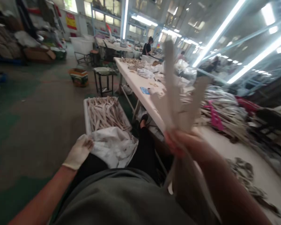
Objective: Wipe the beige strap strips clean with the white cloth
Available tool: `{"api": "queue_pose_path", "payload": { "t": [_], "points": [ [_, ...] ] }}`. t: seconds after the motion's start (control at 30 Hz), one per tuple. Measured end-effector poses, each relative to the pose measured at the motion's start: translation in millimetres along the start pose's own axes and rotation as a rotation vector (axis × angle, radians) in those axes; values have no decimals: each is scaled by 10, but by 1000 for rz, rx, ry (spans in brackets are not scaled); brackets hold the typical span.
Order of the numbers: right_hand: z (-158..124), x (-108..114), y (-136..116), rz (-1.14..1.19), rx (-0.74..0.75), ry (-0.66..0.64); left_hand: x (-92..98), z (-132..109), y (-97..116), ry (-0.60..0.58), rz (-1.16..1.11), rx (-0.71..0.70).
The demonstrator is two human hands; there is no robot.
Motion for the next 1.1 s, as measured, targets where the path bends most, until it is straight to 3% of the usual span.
{"api": "queue_pose_path", "payload": {
  "t": [0.07,0.13,0.2,0.27,0.47,0.67,0.93,1.1],
  "points": [
    [231,-652,434,157,-65,-221,62,-66,-89,-35,59,-7],
    [412,-1213,819,235,-125,-339,152,-154,-151,-63,135,3],
    [534,-1595,1105,197,-156,-386,237,-232,-192,-91,193,24],
    [609,-1793,1276,137,-154,-445,288,-278,-232,-120,219,30],
    [630,-1854,1429,61,-178,-492,190,-129,-433,-204,119,-50],
    [573,-1908,1499,112,-246,-462,90,87,-548,-141,7,47],
    [549,-1854,1562,208,-330,-397,307,130,-377,31,-162,139],
    [513,-1862,1491,175,-333,-513,410,193,-255,61,-122,63]
  ]
}}
Point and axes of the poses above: each hand's wrist, its own z-axis towards the middle knuckle, its own x-axis out of the back of the hand, y = z × x, the point moved 2 cm from there along z, towards the middle knuckle, and after that the axes turned 14 degrees about x, right-handed, at the moved point
